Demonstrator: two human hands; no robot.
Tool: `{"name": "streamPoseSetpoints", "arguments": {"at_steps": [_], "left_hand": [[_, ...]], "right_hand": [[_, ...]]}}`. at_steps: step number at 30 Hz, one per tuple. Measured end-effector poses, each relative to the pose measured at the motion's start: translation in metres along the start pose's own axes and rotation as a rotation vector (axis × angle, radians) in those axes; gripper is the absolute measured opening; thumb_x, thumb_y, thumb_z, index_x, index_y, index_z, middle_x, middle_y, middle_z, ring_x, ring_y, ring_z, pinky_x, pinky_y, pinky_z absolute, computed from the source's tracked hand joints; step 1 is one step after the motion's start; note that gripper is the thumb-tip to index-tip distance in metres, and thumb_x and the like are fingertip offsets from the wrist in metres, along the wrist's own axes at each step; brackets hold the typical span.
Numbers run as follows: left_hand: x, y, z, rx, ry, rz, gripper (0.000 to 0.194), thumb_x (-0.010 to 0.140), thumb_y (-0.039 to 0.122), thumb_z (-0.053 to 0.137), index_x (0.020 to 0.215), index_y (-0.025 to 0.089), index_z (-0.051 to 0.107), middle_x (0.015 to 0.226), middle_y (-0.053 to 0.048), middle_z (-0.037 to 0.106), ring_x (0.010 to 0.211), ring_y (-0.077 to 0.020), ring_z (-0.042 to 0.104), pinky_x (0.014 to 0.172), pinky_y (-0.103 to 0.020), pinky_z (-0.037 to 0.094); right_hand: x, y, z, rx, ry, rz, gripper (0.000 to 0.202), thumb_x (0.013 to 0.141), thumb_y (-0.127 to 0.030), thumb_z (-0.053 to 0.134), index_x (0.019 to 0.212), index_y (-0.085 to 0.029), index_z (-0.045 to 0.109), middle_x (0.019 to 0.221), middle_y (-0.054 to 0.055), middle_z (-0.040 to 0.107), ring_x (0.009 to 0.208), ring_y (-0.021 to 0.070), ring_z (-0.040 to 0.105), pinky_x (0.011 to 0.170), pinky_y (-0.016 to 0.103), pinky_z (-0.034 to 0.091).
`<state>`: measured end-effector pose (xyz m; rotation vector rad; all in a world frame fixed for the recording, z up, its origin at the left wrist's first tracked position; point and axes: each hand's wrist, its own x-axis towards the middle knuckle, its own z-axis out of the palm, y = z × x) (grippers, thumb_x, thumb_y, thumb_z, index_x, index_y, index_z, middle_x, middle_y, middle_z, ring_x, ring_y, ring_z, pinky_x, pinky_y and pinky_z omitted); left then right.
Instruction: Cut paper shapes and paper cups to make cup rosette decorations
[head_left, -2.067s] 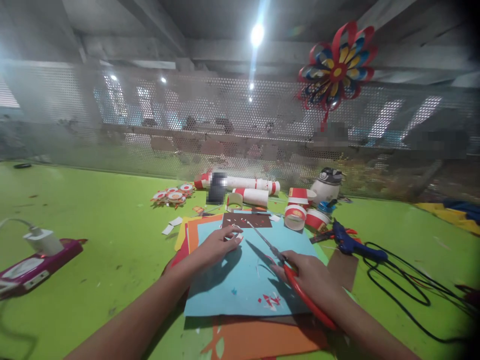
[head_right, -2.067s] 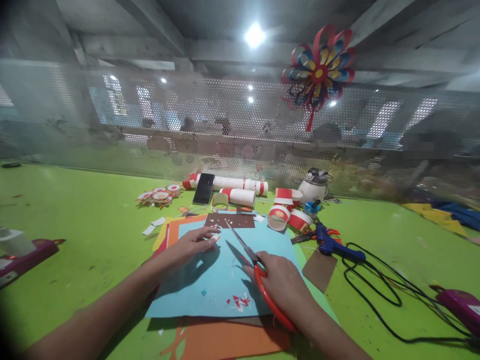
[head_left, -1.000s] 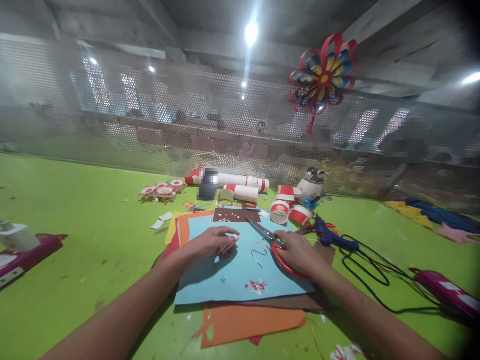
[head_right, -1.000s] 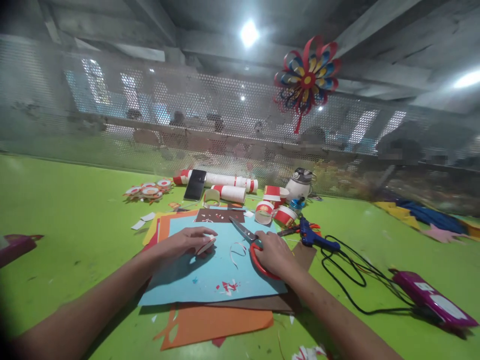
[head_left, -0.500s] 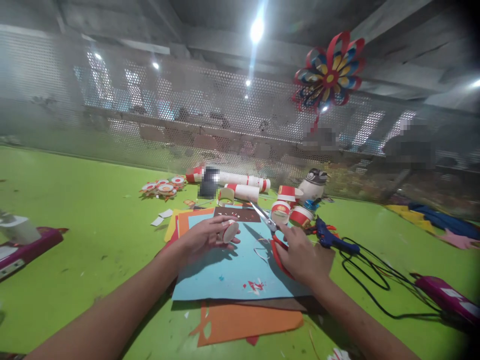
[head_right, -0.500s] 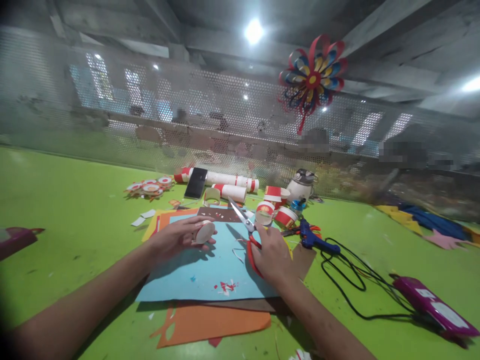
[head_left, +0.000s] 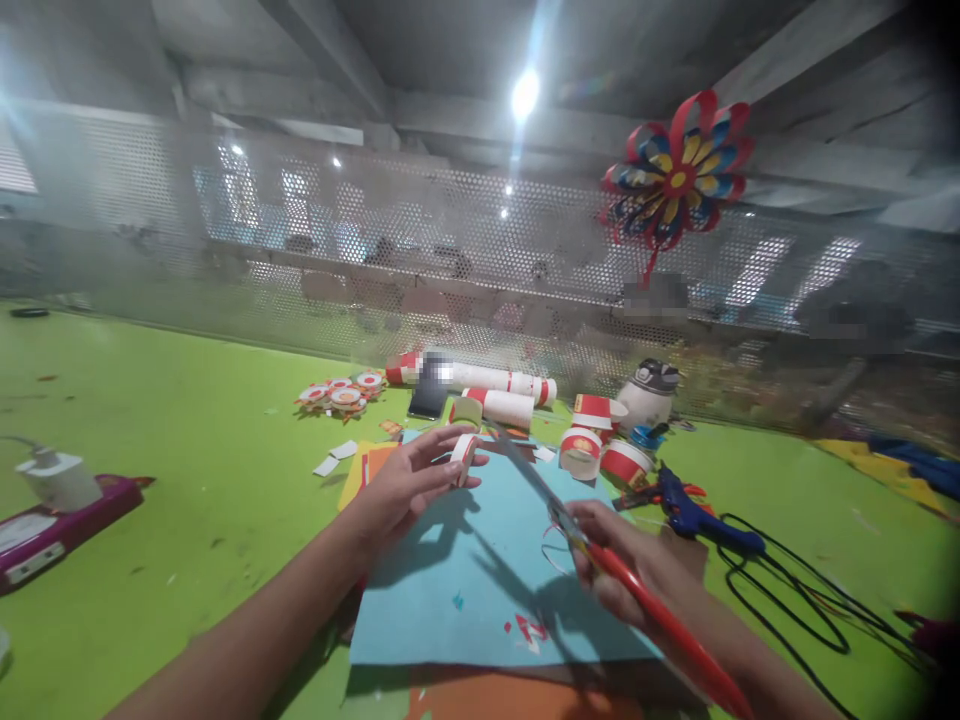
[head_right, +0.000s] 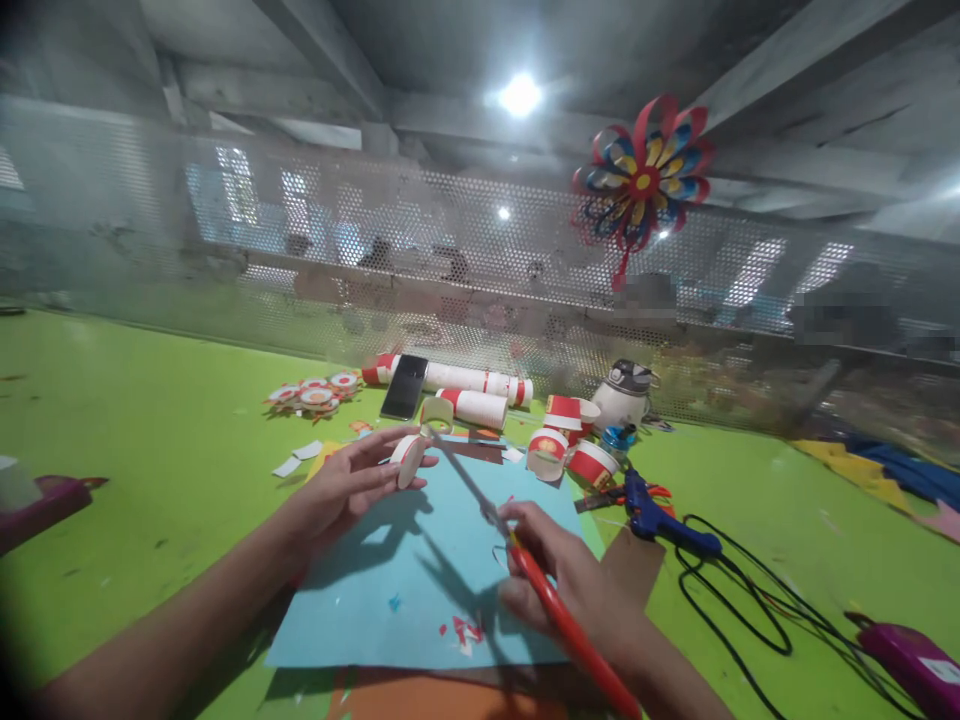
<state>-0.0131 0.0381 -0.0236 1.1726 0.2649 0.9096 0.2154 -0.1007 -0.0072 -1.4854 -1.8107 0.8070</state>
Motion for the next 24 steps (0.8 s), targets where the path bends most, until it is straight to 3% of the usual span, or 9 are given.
{"name": "streamPoseSetpoints", "arguments": {"at_steps": [5,12,16,24], "left_hand": [[0.001,0.006,0.0,0.045,0.041,0.019,0.043,0.071,0.02,0.071,0.113,0.017,0.061,0.115,-0.015,0.061,0.111,-0.0314,0.054,0.091,-0.046,0.044],[0.002,0.001,-0.002,0.023,-0.038,-0.034,0.042,0.071,0.019,0.068,0.112,0.017,0.059,0.108,-0.015,0.065,0.095,-0.0277,0.062,0.084,-0.042,0.045],[0.001,-0.002,-0.003,-0.053,-0.043,-0.058,0.04,0.071,0.015,0.063,0.11,0.018,0.06,0.11,-0.014,0.063,0.096,-0.0285,0.061,0.083,-0.042,0.046],[0.002,-0.004,-0.004,-0.069,-0.044,-0.049,0.043,0.068,0.014,0.062,0.111,0.016,0.061,0.116,-0.014,0.059,0.104,-0.0316,0.058,0.084,-0.043,0.045]], "right_hand": [[-0.008,0.008,0.001,-0.121,-0.004,0.021,0.048,0.071,-0.053,0.062,0.106,-0.022,0.054,0.073,-0.001,0.055,0.063,0.0139,0.049,0.058,0.022,0.043],[-0.011,0.007,0.013,-0.181,0.023,0.048,0.042,0.067,-0.026,0.066,0.108,-0.023,0.057,0.081,0.0,0.062,0.063,0.0138,0.054,0.051,0.018,0.043],[-0.008,-0.001,0.02,-0.27,0.075,0.038,0.039,0.064,-0.025,0.069,0.103,-0.024,0.06,0.077,-0.001,0.063,0.058,0.0123,0.054,0.051,0.019,0.044],[-0.003,-0.009,0.02,-0.421,0.05,0.023,0.033,0.065,-0.021,0.068,0.097,-0.02,0.061,0.083,0.001,0.065,0.068,0.0151,0.058,0.06,0.022,0.047]]}}
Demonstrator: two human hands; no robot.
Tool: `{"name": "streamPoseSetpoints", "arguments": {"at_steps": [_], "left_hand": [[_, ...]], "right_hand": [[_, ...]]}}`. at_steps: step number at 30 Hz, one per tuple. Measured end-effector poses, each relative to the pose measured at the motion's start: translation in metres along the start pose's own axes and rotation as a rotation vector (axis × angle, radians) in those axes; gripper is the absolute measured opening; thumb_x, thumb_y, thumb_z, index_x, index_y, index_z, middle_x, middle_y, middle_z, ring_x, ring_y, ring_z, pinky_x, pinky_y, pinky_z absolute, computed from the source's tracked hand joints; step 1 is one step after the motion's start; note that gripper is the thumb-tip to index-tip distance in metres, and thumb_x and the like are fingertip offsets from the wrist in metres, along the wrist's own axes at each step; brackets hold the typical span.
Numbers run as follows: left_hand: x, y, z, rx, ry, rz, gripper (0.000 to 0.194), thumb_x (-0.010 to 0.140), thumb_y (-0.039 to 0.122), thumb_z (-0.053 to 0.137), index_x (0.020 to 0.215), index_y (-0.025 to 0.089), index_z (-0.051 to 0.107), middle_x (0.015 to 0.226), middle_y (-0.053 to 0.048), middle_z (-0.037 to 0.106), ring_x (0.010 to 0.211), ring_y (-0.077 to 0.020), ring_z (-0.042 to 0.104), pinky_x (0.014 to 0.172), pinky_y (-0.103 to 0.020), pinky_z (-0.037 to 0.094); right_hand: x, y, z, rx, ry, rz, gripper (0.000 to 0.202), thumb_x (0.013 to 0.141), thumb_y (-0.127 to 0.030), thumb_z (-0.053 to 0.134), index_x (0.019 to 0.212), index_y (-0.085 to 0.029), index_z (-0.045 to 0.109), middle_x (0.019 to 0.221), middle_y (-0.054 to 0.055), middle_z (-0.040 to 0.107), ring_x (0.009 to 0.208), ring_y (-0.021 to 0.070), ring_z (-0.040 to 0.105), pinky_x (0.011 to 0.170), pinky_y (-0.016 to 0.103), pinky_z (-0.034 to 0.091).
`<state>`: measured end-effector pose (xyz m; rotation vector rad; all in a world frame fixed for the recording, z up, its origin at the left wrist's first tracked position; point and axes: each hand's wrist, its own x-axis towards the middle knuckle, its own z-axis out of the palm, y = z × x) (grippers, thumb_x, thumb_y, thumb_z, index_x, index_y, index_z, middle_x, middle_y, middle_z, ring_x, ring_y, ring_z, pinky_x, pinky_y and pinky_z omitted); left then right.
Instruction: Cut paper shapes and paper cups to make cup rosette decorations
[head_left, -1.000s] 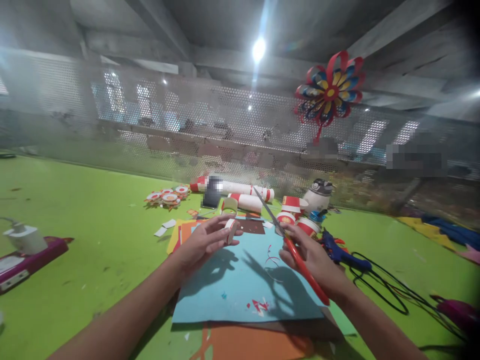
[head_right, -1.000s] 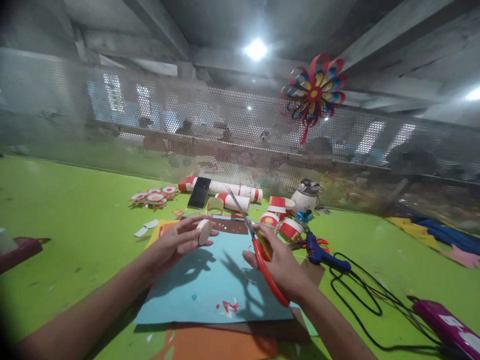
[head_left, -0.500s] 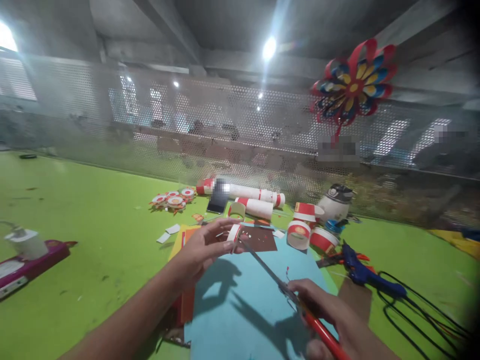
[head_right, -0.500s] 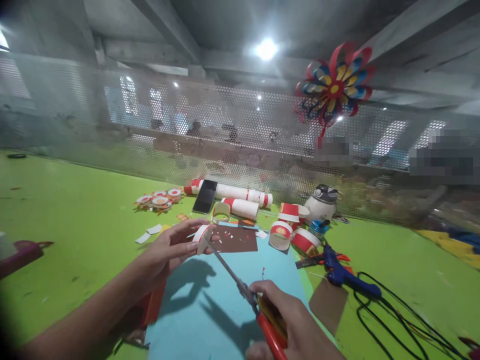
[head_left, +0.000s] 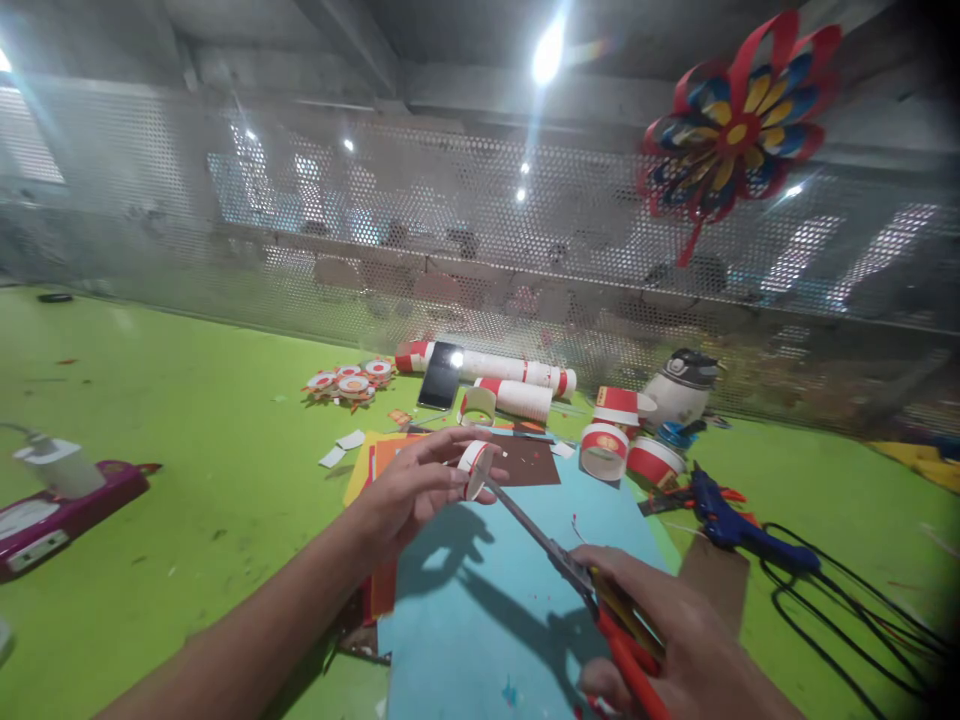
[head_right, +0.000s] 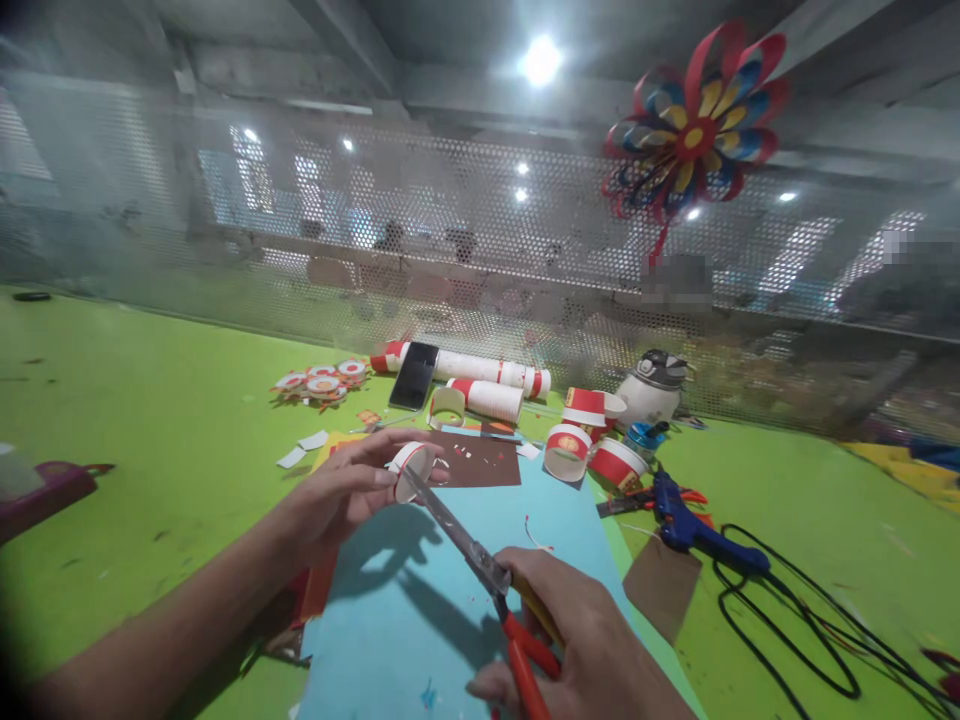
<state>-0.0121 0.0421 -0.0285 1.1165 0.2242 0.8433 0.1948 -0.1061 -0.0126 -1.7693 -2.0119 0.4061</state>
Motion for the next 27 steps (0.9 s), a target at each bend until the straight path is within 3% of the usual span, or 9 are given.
{"name": "streamPoseSetpoints", "arguments": {"at_steps": [5,10,18,27], "left_hand": [[0.0,0.001,0.0,0.025,0.006,-0.017,0.041,0.068,0.014,0.062,0.11,0.016,0.062,0.114,-0.014,0.061,0.103,-0.0306,0.059,0.085,-0.043,0.044],[0.0,0.003,0.0,0.081,-0.003,-0.03,0.044,0.066,0.014,0.062,0.11,0.015,0.062,0.106,-0.015,0.064,0.096,-0.0276,0.06,0.081,-0.04,0.044],[0.001,0.003,0.001,0.086,0.002,-0.022,0.049,0.062,0.011,0.055,0.109,0.016,0.063,0.107,-0.013,0.065,0.099,-0.0283,0.058,0.083,-0.041,0.042],[0.001,0.003,-0.001,0.097,0.009,-0.003,0.045,0.063,0.01,0.055,0.106,0.017,0.065,0.116,-0.013,0.062,0.103,-0.029,0.056,0.088,-0.043,0.041]], "right_hand": [[-0.005,0.005,0.002,0.005,0.004,-0.028,0.03,0.067,-0.025,0.069,0.095,-0.02,0.061,0.079,0.001,0.064,0.066,0.015,0.058,0.059,0.022,0.047],[-0.006,0.013,0.006,0.079,-0.009,-0.056,0.019,0.079,-0.026,0.058,0.098,-0.022,0.06,0.073,-0.002,0.062,0.062,0.0126,0.059,0.057,0.02,0.048],[-0.006,0.007,0.006,-0.098,0.088,-0.154,0.016,0.082,-0.024,0.052,0.096,-0.021,0.061,0.079,0.002,0.067,0.069,0.0148,0.062,0.061,0.022,0.05],[-0.004,-0.001,0.004,-0.106,0.101,-0.097,0.013,0.079,-0.019,0.052,0.088,-0.022,0.06,0.073,0.0,0.062,0.065,0.0144,0.057,0.06,0.023,0.048]]}}
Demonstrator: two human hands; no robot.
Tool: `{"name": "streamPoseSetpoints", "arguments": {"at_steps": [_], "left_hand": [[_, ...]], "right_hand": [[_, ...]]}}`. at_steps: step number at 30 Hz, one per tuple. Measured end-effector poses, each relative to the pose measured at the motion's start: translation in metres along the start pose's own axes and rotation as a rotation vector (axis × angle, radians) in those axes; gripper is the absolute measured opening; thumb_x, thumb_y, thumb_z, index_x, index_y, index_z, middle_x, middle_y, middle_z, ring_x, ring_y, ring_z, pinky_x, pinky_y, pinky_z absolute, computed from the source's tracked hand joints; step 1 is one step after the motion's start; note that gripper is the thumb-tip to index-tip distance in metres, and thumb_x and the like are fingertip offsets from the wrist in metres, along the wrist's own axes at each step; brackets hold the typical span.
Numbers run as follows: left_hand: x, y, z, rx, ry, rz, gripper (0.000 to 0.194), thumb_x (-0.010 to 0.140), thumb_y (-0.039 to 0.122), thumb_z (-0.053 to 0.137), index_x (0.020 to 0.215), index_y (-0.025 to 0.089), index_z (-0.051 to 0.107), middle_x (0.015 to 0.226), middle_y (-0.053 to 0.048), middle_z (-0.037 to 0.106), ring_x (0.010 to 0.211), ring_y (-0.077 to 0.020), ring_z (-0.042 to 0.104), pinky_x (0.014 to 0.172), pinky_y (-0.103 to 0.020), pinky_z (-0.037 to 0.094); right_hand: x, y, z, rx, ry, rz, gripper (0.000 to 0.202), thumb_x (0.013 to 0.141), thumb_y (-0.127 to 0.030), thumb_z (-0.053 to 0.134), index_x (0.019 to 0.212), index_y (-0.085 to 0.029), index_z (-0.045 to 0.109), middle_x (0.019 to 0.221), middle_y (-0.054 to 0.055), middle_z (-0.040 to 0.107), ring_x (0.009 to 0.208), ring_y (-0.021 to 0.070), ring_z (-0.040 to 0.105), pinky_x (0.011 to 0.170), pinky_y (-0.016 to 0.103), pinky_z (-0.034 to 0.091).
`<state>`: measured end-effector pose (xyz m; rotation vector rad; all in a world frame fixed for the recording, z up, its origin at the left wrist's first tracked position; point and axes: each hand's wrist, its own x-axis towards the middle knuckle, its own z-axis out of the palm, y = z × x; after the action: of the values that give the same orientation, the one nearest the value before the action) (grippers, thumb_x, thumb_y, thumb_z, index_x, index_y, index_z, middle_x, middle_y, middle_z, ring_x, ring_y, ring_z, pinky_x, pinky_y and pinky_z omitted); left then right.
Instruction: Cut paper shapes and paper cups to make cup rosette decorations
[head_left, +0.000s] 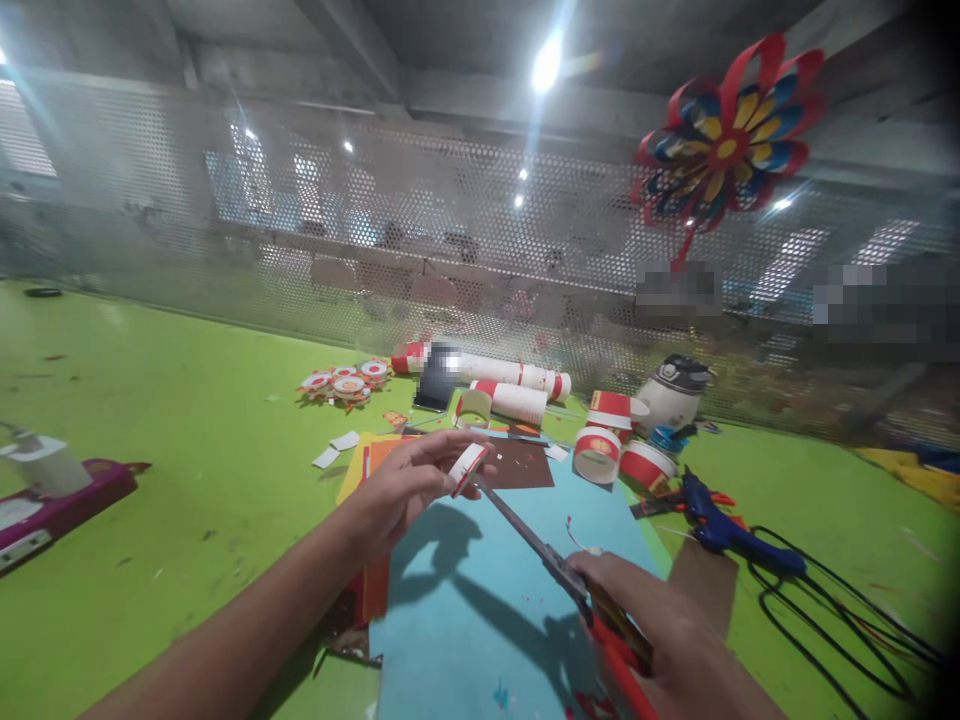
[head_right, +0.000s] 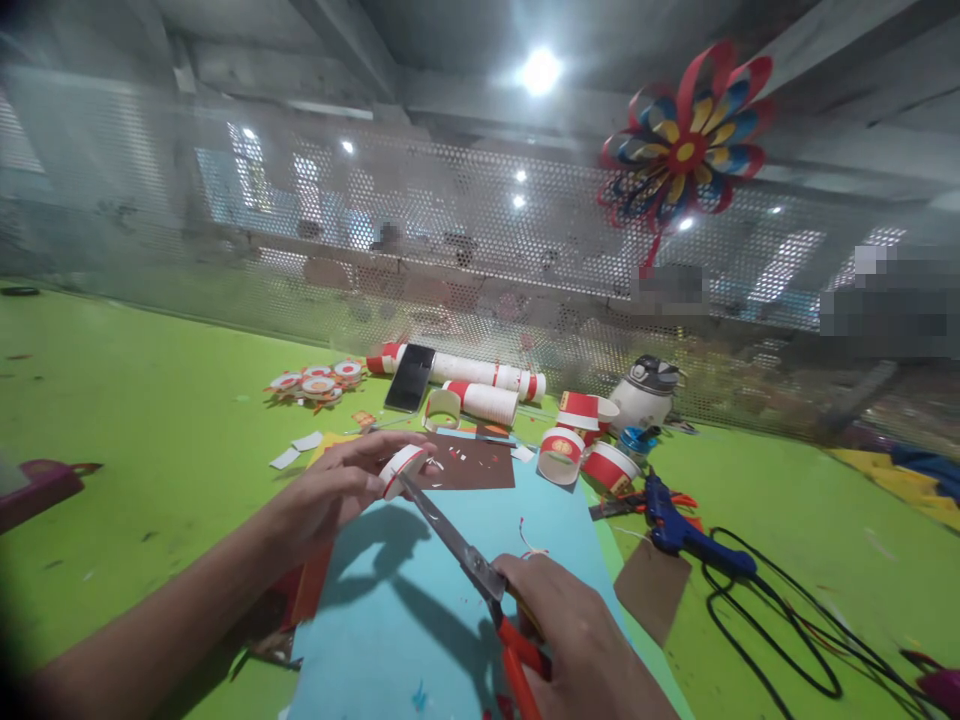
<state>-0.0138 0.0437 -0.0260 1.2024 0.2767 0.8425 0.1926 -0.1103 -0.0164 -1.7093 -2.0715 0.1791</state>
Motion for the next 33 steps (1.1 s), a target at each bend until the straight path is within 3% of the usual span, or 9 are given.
{"name": "streamPoseSetpoints", "arguments": {"at_steps": [7,15,23,30,33], "left_hand": [[-0.0017,0.0023,0.0017,0.02,0.003,0.021,0.046,0.062,0.01,0.053,0.106,0.018,0.065,0.107,-0.012,0.065,0.104,-0.0299,0.054,0.086,-0.044,0.042],[-0.0017,0.0036,0.003,0.053,0.004,0.047,0.046,0.062,0.01,0.052,0.105,0.02,0.067,0.111,-0.01,0.063,0.101,-0.0273,0.054,0.088,-0.044,0.041],[-0.0019,0.0021,0.0027,0.025,-0.004,0.024,0.045,0.062,0.01,0.054,0.105,0.018,0.066,0.102,-0.011,0.064,0.098,-0.0276,0.055,0.086,-0.043,0.041],[-0.0007,0.0022,0.0025,0.024,-0.007,-0.011,0.043,0.064,0.013,0.056,0.107,0.015,0.065,0.097,-0.012,0.066,0.09,-0.0245,0.058,0.074,-0.035,0.043],[-0.0002,0.0,0.0009,0.014,0.005,-0.029,0.043,0.066,0.012,0.056,0.108,0.016,0.064,0.101,-0.012,0.064,0.092,-0.0252,0.058,0.073,-0.034,0.044]], "right_hand": [[-0.0014,-0.0019,-0.0003,-0.016,-0.012,0.031,0.016,0.076,-0.018,0.054,0.09,-0.022,0.059,0.073,0.0,0.058,0.064,0.0146,0.054,0.059,0.023,0.046],[0.0003,-0.0015,0.0031,-0.031,-0.108,0.015,0.011,0.083,-0.022,0.051,0.091,-0.021,0.058,0.076,0.001,0.059,0.07,0.0151,0.055,0.066,0.025,0.048],[-0.0024,-0.0032,-0.0009,0.046,-0.023,-0.012,0.014,0.079,-0.022,0.057,0.092,-0.023,0.062,0.074,0.001,0.063,0.068,0.0157,0.059,0.063,0.023,0.049],[0.0004,-0.0038,-0.0031,0.151,-0.028,-0.02,0.019,0.078,-0.022,0.056,0.095,-0.023,0.064,0.08,0.003,0.067,0.075,0.0184,0.063,0.072,0.027,0.052],[-0.0003,-0.0051,-0.0048,0.253,-0.044,-0.003,0.022,0.075,-0.021,0.056,0.095,-0.023,0.065,0.083,0.004,0.07,0.074,0.019,0.064,0.068,0.025,0.053]]}}
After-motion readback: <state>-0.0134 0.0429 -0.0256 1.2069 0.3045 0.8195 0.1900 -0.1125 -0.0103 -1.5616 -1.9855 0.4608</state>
